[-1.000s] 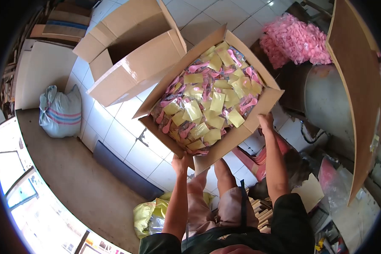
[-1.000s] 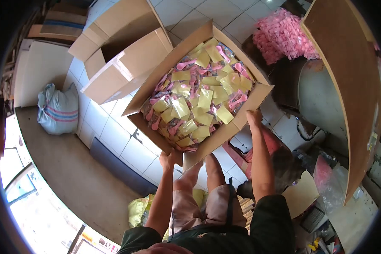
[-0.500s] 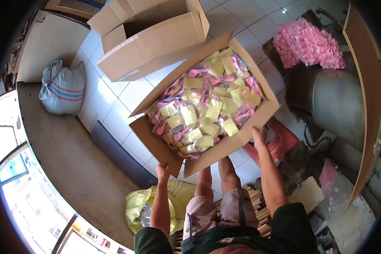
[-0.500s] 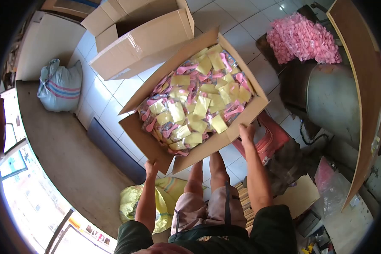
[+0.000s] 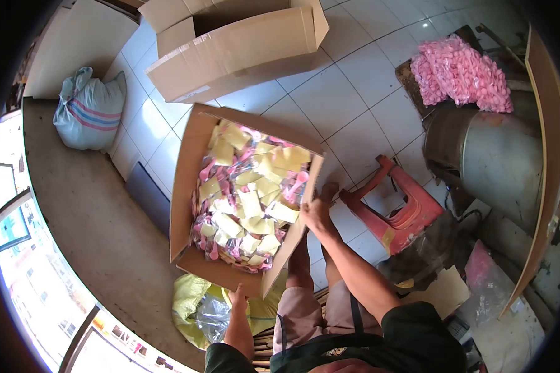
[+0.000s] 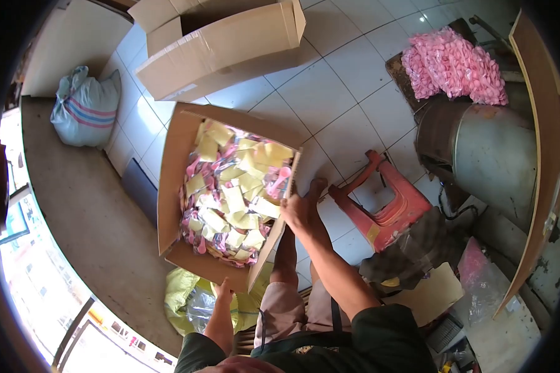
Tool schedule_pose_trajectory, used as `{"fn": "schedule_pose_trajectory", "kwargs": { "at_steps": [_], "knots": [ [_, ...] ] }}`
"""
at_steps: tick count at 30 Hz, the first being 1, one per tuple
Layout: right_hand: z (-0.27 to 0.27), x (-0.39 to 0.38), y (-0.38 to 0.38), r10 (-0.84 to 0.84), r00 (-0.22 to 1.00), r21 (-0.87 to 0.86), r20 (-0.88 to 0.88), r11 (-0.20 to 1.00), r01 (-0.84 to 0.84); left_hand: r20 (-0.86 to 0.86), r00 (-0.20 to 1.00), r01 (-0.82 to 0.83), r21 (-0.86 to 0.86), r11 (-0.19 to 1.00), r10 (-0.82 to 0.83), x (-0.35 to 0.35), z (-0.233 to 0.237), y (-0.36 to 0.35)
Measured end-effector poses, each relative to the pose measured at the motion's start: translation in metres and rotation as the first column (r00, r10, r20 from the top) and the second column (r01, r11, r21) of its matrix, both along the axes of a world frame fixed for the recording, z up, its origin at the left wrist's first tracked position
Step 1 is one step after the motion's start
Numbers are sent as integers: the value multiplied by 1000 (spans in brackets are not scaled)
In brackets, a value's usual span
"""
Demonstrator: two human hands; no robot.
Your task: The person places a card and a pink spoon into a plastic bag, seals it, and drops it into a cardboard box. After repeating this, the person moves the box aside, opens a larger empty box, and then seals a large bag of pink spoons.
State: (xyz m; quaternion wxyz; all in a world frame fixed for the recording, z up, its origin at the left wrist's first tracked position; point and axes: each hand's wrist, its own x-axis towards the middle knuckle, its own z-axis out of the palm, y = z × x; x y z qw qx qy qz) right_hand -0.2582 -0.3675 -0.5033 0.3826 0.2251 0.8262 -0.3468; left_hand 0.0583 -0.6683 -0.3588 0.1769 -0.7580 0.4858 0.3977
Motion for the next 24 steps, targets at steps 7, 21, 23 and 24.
{"fn": "schedule_pose_trajectory", "kwargs": {
  "at_steps": [7, 21, 23, 24],
  "knots": [
    [64, -66, -146, 176, 970, -220, -169, 952, -211, 60, 945, -319, -31, 947, 320, 48, 38, 2],
    [69, -464, -31, -77, 671, 284, -738, 866, 411, 483, 875, 295, -576, 763, 25, -36, 128, 28],
    [81, -466, -34, -123, 780, 208, -614, 927, 311, 662, 747, 553, -564, 614, -64, -49, 166, 37],
    [93, -453, -46, -130, 867, 125, -481, 969, 215, 597, 760, 631, -585, 508, -256, -56, 171, 36]
  ]
}}
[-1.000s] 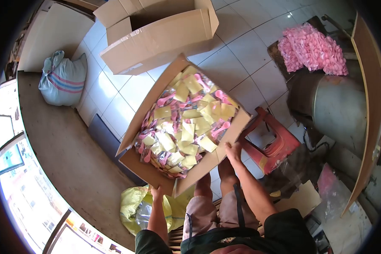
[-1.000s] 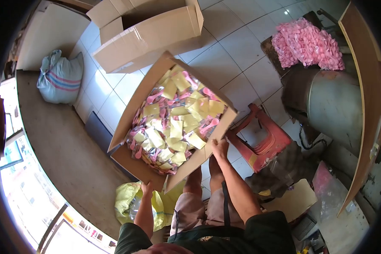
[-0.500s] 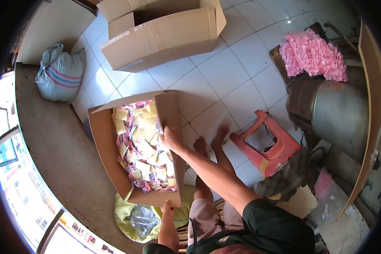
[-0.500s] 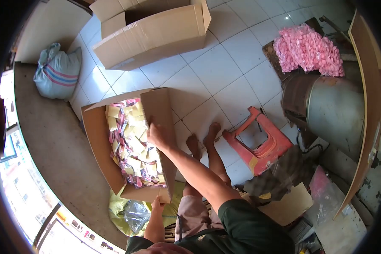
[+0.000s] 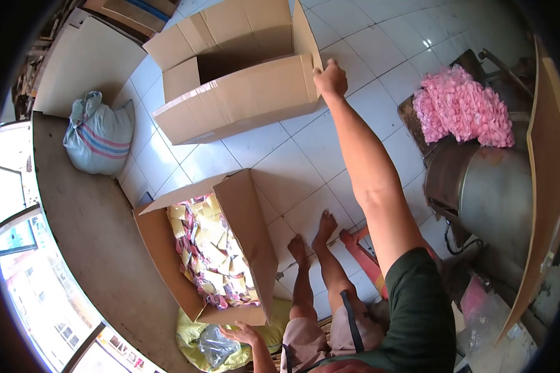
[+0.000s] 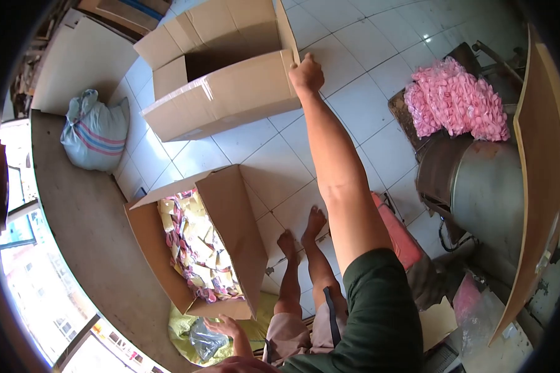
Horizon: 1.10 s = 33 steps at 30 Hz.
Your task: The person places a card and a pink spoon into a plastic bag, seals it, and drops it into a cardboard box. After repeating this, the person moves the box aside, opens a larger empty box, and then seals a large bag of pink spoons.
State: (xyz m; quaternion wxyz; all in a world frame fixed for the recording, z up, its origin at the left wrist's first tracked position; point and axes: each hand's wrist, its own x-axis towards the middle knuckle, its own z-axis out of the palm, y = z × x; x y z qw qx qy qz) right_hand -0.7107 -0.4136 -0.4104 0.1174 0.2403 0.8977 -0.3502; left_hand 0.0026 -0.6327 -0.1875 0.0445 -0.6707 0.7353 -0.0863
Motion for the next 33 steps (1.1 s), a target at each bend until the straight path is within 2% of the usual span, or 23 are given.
{"fn": "schedule_pose_trajectory", "kwargs": {
  "at_steps": [1, 2, 3, 4, 6, 8, 10, 12, 14, 16, 18, 20, 21, 22, 24, 26, 28, 30, 31, 32, 33],
  "knots": [
    [-2, 8, 0, 4, 1000, 1, -14, 1000, -4, -69, 973, 224, 27, 974, -222, -21, 1, 7],
    [-14, 11, 6, 62, 993, 40, -103, 997, -58, -74, 972, 225, 25, 974, -222, -51, -1, 19],
    [-24, 13, 15, 122, 975, 83, -188, 991, -108, -221, 898, 407, 89, 909, -380, -80, -4, 29],
    [-28, 17, 28, 54, 977, 84, -205, 996, -37, -367, 779, 583, 124, 803, -509, -108, -7, 37],
    [-28, 33, 59, 34, 986, 109, -162, 994, -16, -294, 727, 681, 190, 707, -621, -150, -12, 46],
    [-27, 51, 91, 63, 979, 114, -192, 993, -41, -530, 643, 742, 250, 622, -553, -206, -20, 62],
    [-21, 71, 125, 92, 973, 93, -211, 993, -73, -560, 578, 806, 274, 525, -594, -255, -39, 67],
    [-17, 101, 162, 115, 955, 70, -275, 993, -99, -631, 442, 895, 258, 365, -638, -311, -56, 65],
    [-12, 127, 207, 184, 932, 93, -313, 982, -163, -619, 340, 940, 237, 244, -708, -363, -84, 59],
    [-15, 144, 259, 272, 927, 148, -259, 960, -240, -539, 280, 956, 234, 178, -795, -419, -119, 53],
    [-9, 166, 299, 277, 922, 130, -269, 959, -251, -400, 258, 948, 281, 150, -880, -460, -146, 41],
    [-2, 187, 335, 241, 931, 130, -276, 969, -212, -244, 274, 914, 367, 173, -930, -493, -153, 46],
    [-1, 196, 354, 263, 934, 171, -240, 959, -226, -128, 295, 863, 462, 206, -947, -505, -159, 48],
    [-5, 200, 378, 279, 938, 208, -204, 949, -237, -132, 282, 865, 464, 192, -950, -518, -159, 59],
    [-19, 214, 417, 254, 947, 283, -198, 940, -193, 35, 152, 709, 693, 134, -988, -528, -156, 73],
    [-52, 224, 458, 214, 949, 361, -233, 925, -120, -8, 54, 604, 797, 26, -999, -512, -179, 70],
    [-56, 220, 466, 79, 969, 349, -235, 937, 8, -93, 18, 534, 843, -69, -995, -492, -185, 78],
    [-69, 208, 467, 15, 974, 406, -225, 910, 80, -268, 91, 403, 891, -210, -959, -472, -199, 75],
    [-66, 204, 462, -51, 976, 460, -211, 876, 146, -284, 142, 374, 902, -214, -948, -459, -193, 78],
    [-64, 201, 454, -189, 974, 456, -122, 861, 225, -328, 139, 392, 884, -253, -934, -446, -194, 80],
    [-29, 197, 421, -246, 960, 581, -134, 766, 277, -329, 151, 388, 887, -251, -932, -433, -199, 80]
  ]
}}
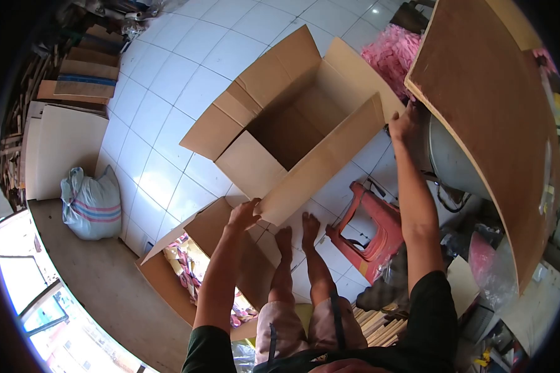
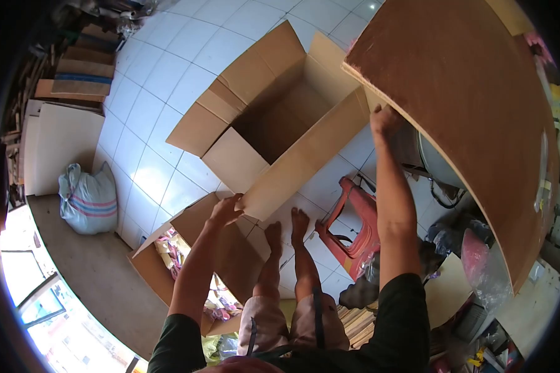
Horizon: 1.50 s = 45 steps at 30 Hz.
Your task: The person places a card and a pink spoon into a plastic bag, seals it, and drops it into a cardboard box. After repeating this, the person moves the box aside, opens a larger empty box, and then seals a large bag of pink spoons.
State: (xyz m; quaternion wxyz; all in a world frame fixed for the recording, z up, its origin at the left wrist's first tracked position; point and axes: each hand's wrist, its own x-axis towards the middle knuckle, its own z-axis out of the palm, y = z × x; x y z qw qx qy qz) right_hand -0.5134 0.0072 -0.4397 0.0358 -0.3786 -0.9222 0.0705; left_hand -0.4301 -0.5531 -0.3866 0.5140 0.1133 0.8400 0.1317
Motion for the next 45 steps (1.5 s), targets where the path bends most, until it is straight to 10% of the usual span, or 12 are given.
{"fn": "schedule_pose_trajectory", "kwargs": {
  "at_steps": [1, 3, 5, 13, 14, 20, 26, 32, 36, 45],
  "knots": [
    [36, -5, -40, -75, 997, 148, 13, 986, 73, -22, 999, -31, 35, 999, 31, 11, 1, 2],
    [16, 6, -90, -167, 977, -240, -131, 962, 133, -87, 990, -101, 142, 985, 114, 34, 8, 9],
    [23, 21, -166, -203, 979, -757, 23, 636, 150, -122, 978, -141, 211, 967, 169, 61, 15, 17],
    [88, 104, -277, -346, 833, -514, 431, 664, 542, -89, 987, -98, 319, 942, 133, 132, 58, 65],
    [71, 125, -272, -356, 871, -465, 338, 742, 484, 18, 999, 41, 240, 970, -47, 116, 81, 73],
    [37, 197, -235, -258, 963, -329, 84, 905, 271, -82, 992, -68, 327, 943, 100, 57, 48, 82],
    [37, 218, -222, -272, 959, -476, -85, 856, 201, -309, 929, 253, 138, 957, -201, 15, -54, 144],
    [44, 225, -203, -254, 960, -533, -114, 831, 157, -122, 868, 485, 1, 875, -481, 17, -88, 170],
    [33, 246, -192, -228, 966, -538, -119, 833, 130, -447, 788, 499, 61, 865, -423, 34, -62, 148],
    [31, 252, -185, -222, 973, -542, -59, 826, 155, -550, 806, 453, 332, 828, -220, 97, 63, 42]
  ]
}}
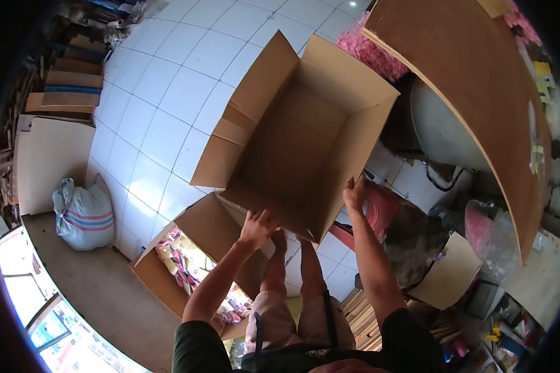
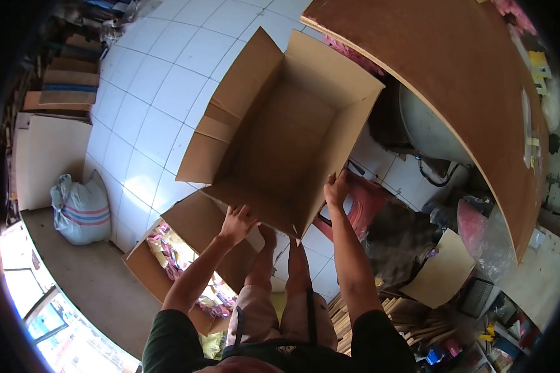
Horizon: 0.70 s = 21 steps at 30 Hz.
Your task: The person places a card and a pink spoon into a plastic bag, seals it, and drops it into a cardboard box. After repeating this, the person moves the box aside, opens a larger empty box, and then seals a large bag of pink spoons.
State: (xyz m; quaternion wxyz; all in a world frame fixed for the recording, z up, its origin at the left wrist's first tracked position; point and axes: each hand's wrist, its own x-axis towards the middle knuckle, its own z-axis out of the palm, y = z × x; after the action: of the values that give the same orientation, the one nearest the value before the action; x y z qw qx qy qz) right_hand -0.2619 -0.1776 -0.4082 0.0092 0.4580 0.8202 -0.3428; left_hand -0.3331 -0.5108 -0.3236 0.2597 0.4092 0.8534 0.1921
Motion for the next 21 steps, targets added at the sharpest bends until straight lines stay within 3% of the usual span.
{"fn": "schedule_pose_trajectory", "kwargs": {
  "at_steps": [8, 11, 13, 16, 18, 20, 21],
  "knots": [
    [7, -3, 0, -67, 997, 17, 48, 998, 66, 19, 994, -113, 77, 991, 112, 53, 17, -36],
    [7, 0, -1, -42, 997, 58, 58, 998, 39, 8, 996, -91, 65, 994, 90, 41, 26, -20],
    [18, -18, -9, -21, 974, 56, 225, 998, 9, -28, 997, -71, 54, 996, 73, 31, 23, -11],
    [27, -33, -18, -26, 978, 36, 205, 999, 19, -62, 994, -92, 1, 996, 92, 7, 12, 6],
    [28, -39, -22, -30, 972, 42, 233, 999, 21, 92, 994, -56, -20, 998, 58, -21, 1, 13],
    [19, -40, -25, -76, 966, 71, 249, 996, 60, -132, 985, -128, -95, 987, 115, -61, 4, 15],
    [16, -37, -24, -78, 966, 74, 248, 995, 61, -362, 901, -299, -114, 947, 240, -84, 1, 14]
  ]
}}
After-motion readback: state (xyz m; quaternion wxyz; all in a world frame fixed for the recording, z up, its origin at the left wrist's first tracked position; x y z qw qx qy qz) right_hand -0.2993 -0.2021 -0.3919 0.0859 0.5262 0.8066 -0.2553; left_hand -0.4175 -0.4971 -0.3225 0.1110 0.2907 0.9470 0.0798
